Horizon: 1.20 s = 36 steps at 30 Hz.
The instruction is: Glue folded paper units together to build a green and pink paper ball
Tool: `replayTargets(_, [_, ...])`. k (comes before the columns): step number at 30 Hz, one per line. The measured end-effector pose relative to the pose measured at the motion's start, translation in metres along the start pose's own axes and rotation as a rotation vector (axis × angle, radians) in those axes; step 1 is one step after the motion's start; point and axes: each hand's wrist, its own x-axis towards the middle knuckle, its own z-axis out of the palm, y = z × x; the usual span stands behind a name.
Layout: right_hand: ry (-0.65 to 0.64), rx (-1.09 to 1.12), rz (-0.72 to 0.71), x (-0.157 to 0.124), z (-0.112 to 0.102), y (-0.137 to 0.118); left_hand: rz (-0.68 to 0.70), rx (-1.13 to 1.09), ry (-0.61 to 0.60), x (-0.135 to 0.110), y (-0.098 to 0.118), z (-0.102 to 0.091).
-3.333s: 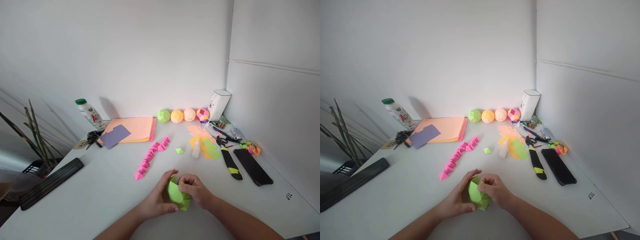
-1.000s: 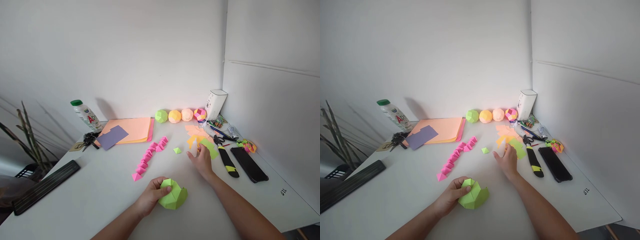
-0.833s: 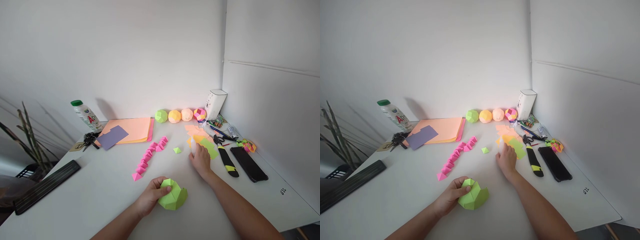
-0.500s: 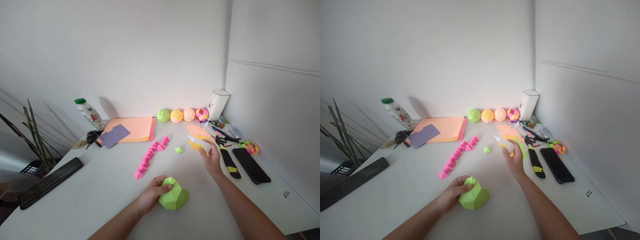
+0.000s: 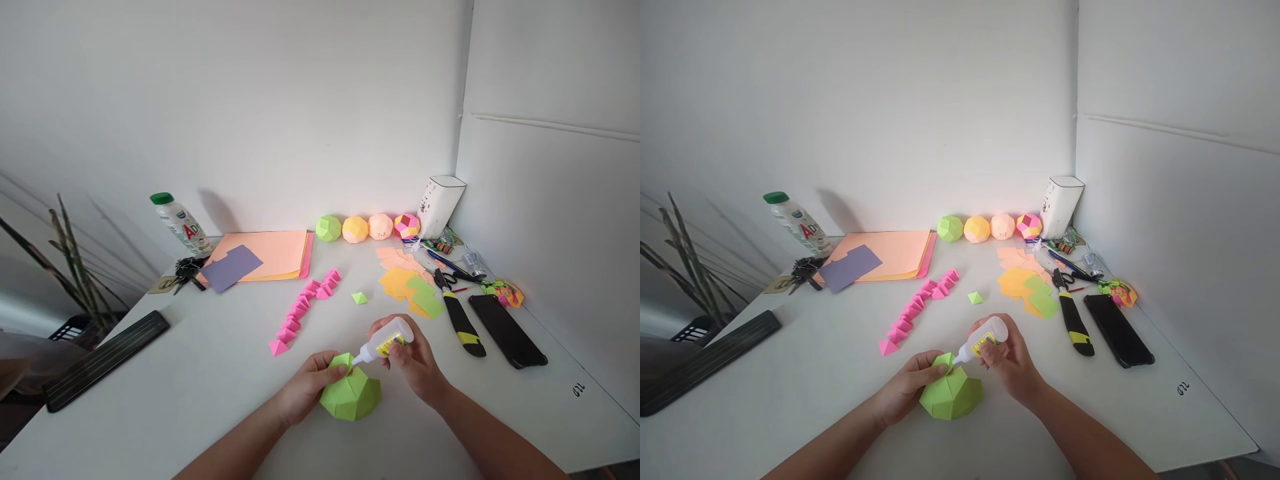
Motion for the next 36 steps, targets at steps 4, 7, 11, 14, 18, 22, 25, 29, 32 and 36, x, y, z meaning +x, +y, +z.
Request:
replayTargets(4, [-0.015, -0.010, 0.014, -0.0009, -0.0005, 0.0024, -0.009, 0.009, 0.005, 0.0001, 0.0005, 0.0009])
replayTargets(7, [-0.013, -0.046, 0.004, -0.0016, -0.0001, 0.0013, -0.015, 0.016, 0.008, 0.0002, 0.0004, 0.0011])
replayTargets(11, [-0.009, -0.107, -0.061, -0.0018, 0.0004, -0.0020, -0.016, 0.021, 0.010, 0.0003, -0.0005, 0.0001])
replayTargets(14, [-0.003, -0.128, -0.086, -0.0010, 0.0008, -0.0028, -0.017, 0.023, 0.014, 0.0002, -0.0012, -0.0006])
replayTargets(18, [0.021, -0.145, -0.107, -0.0004, 0.0015, -0.0010, -0.025, 0.020, 0.032, 0.0005, -0.0012, -0.0005])
replayTargets(22, [0.032, -0.140, -0.114, -0.0005, 0.0014, 0.0014, -0.028, 0.018, 0.034, 0.0005, -0.0009, 0.0000])
replayTargets(25, [0.028, -0.127, -0.118, -0.0006, 0.0010, 0.0031, -0.027, 0.017, 0.035, 0.0001, -0.0011, -0.0001])
replayTargets(29, [0.007, -0.102, -0.125, -0.0012, 0.0004, 0.0048, -0.032, 0.014, 0.030, 0.0002, -0.0012, -0.0006])
replayTargets(32, [0.003, -0.098, -0.118, -0.0016, -0.0001, 0.0052, -0.029, 0.014, 0.025, 0.0008, -0.0011, -0.0009])
replayTargets(36, [0.010, -0.087, -0.109, -0.0010, -0.0006, 0.0047, -0.025, 0.018, 0.018, 0.0007, -0.0017, -0.0011])
